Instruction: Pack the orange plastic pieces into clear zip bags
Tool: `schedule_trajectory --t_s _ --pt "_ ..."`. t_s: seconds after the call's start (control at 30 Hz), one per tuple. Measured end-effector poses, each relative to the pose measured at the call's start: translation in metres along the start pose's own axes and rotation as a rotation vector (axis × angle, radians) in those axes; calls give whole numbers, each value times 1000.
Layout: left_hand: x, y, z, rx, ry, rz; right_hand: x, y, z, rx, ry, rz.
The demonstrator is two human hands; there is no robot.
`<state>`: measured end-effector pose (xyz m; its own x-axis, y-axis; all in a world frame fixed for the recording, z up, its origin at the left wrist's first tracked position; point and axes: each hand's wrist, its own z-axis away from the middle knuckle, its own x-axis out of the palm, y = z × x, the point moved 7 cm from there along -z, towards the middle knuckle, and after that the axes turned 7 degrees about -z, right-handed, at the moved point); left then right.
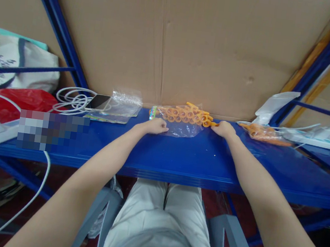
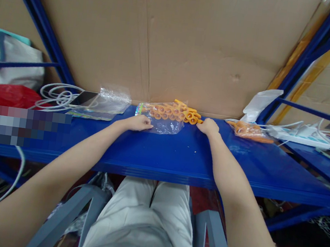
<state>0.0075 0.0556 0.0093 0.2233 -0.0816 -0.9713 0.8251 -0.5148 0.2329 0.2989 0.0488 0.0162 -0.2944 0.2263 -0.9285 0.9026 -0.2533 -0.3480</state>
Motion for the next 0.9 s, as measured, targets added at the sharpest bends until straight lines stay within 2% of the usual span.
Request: schedule_trajectory --t_s 0.2,0.27,0.43,0.67,0.73,0.9 --pt "2 -13 -1 -60 -27 52 -26 27 -12 80 320 -367" --pt "3 -15 -1 -62 -44 68 -31 38 -17 90 390 -469" --pt "2 -12 2 -74 -52 69 -34 51 -17 133 406 -519" --pt "2 -12 2 -88 -58 59 -27 20 -4 -131 291 -291" --pt "3 -12 2 -86 -58 60 -31 18 0 -146 332 -304" --pt "2 -11 3 -94 -58 90 -55 25 3 -112 578 -525"
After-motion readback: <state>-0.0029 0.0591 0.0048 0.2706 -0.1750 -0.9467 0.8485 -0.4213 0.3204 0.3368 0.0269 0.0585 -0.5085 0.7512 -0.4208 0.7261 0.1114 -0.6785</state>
